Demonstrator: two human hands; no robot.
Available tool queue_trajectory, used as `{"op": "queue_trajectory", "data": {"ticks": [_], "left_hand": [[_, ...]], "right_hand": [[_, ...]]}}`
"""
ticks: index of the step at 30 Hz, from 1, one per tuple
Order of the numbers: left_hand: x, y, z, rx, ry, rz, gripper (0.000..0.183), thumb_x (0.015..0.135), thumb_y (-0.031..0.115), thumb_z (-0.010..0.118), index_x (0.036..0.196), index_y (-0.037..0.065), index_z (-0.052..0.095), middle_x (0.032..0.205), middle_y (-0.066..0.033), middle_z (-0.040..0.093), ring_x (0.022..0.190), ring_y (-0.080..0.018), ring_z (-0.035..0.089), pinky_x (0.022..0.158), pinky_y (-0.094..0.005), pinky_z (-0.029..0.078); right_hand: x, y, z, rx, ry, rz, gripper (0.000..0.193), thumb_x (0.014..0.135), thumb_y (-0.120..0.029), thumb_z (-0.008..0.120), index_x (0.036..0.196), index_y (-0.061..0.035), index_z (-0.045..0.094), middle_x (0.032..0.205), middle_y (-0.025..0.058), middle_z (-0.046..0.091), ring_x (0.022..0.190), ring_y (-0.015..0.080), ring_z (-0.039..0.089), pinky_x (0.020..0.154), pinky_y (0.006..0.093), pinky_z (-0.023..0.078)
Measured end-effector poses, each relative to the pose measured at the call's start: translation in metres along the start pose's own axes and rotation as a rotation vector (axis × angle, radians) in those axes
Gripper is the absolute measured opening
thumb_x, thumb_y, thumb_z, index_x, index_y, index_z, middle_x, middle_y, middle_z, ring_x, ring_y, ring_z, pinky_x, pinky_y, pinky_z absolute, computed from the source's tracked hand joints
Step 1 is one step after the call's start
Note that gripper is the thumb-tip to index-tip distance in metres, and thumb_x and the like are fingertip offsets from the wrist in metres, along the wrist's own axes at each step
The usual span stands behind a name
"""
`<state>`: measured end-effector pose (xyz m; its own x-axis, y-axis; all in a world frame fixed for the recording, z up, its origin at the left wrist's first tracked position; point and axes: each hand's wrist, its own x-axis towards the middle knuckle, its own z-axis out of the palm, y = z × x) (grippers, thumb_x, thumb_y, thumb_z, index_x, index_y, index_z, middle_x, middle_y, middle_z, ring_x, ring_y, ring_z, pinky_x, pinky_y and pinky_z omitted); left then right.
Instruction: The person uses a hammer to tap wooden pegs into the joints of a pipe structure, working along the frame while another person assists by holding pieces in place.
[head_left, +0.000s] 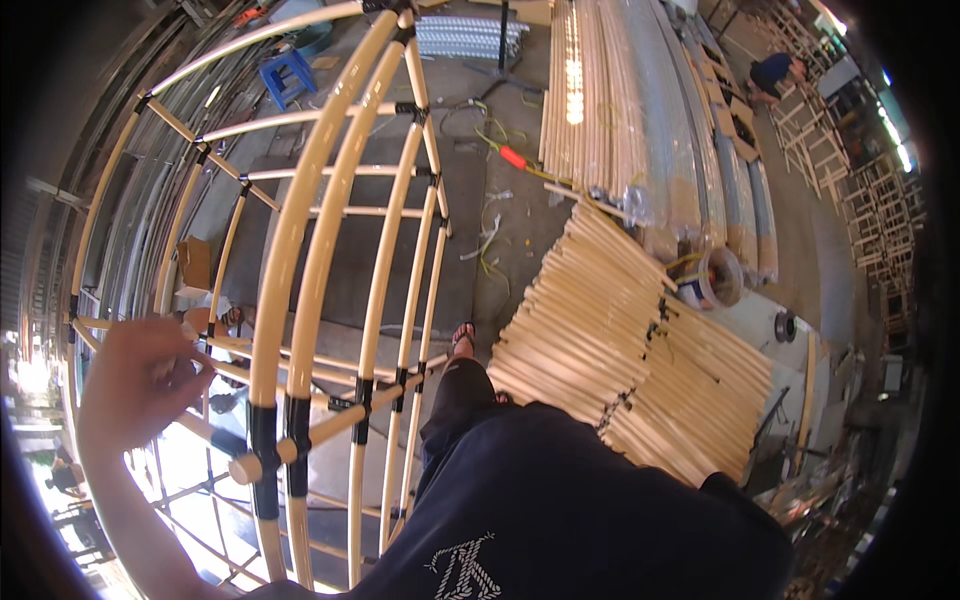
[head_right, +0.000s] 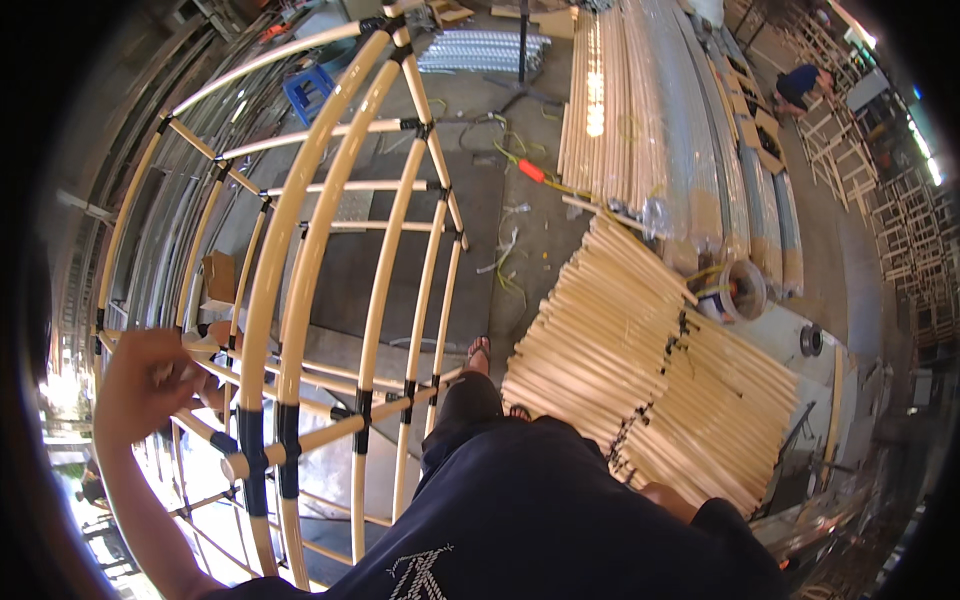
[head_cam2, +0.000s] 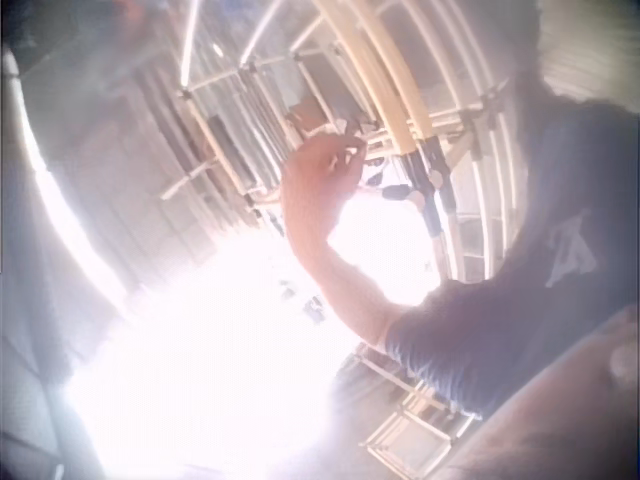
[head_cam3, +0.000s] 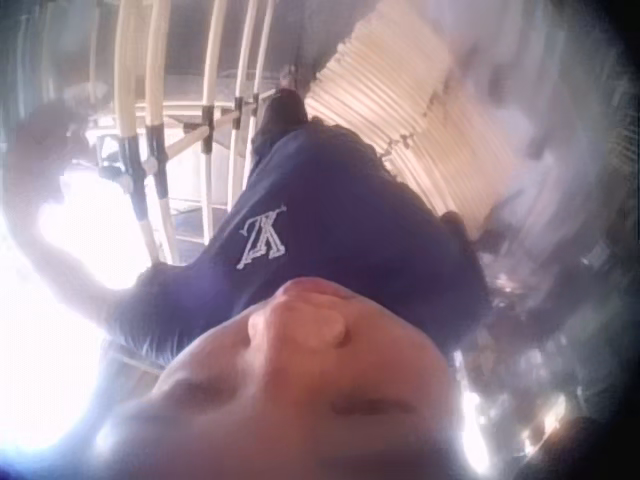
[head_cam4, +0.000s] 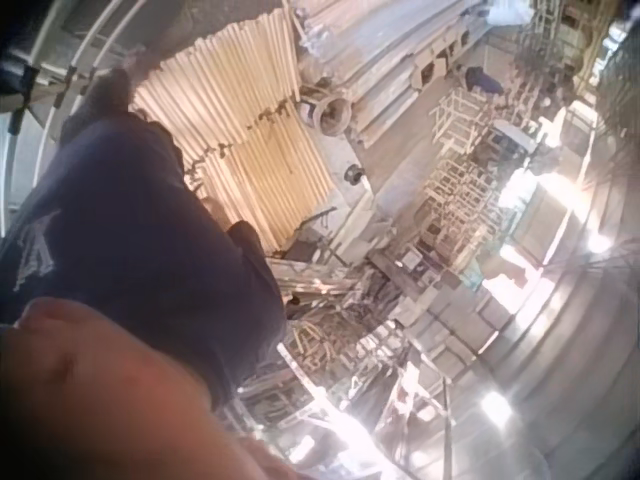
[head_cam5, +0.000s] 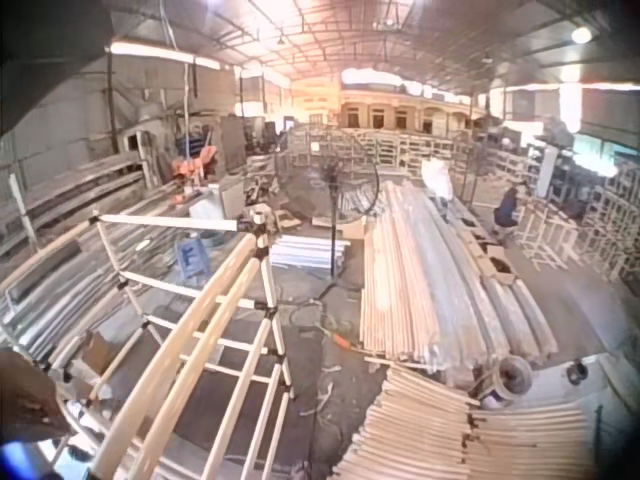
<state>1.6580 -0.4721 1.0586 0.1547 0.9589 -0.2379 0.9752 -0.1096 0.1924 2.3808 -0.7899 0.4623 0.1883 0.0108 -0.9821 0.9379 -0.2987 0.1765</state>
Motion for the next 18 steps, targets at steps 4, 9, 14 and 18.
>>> {"op": "queue_trajectory", "data": {"ticks": [4,9,14,18], "left_hand": [[0.114,0.014,-0.012,-0.069,0.091,0.204,0.017,0.075,-0.002,0.059,0.092,0.0,0.056,0.081,-0.0146,0.057,0.077,-0.0302,0.058,0.071,-0.0413,0.046],[0.231,-0.018,-0.007,-0.115,0.061,0.26,0.018,0.075,-0.003,0.053,0.092,0.0,0.051,0.093,-0.0185,0.056,0.09,-0.0376,0.057,0.082,-0.0471,0.047],[0.298,-0.07,-0.017,-0.263,-0.11,0.113,0.02,0.079,-0.003,0.051,0.097,0.001,0.056,0.098,-0.0186,0.06,0.099,-0.0376,0.06,0.086,-0.0472,0.047],[0.323,-0.085,-0.029,-0.374,-0.253,0.068,0.021,0.086,0.0,0.055,0.106,0.004,0.06,0.098,-0.0166,0.067,0.099,-0.0331,0.066,0.085,-0.0453,0.05]], "right_hand": [[0.027,-0.15,-0.175,-0.14,0.355,-0.289,0.038,0.082,-0.029,0.065,0.104,-0.0007,0.076,0.101,0.0253,0.073,0.096,0.0396,0.071,0.083,0.0488,0.056],[-0.019,-0.339,-0.393,0.374,0.612,-0.532,0.035,0.087,-0.033,0.068,0.081,0.0013,0.069,0.073,0.0185,0.068,0.058,0.0295,0.066,0.055,0.0426,0.052],[-0.109,-0.438,-0.517,0.947,0.351,-0.744,0.016,0.097,-0.021,0.063,0.086,-0.0118,0.056,0.061,-0.0037,0.047,0.044,0.0087,0.041,0.04,0.0286,0.034],[-0.113,-0.478,-0.586,0.809,0.41,-0.754,0.02,0.099,-0.02,0.064,0.084,-0.0113,0.054,0.061,-0.0031,0.047,0.044,0.0077,0.04,0.038,0.0288,0.031]]}}
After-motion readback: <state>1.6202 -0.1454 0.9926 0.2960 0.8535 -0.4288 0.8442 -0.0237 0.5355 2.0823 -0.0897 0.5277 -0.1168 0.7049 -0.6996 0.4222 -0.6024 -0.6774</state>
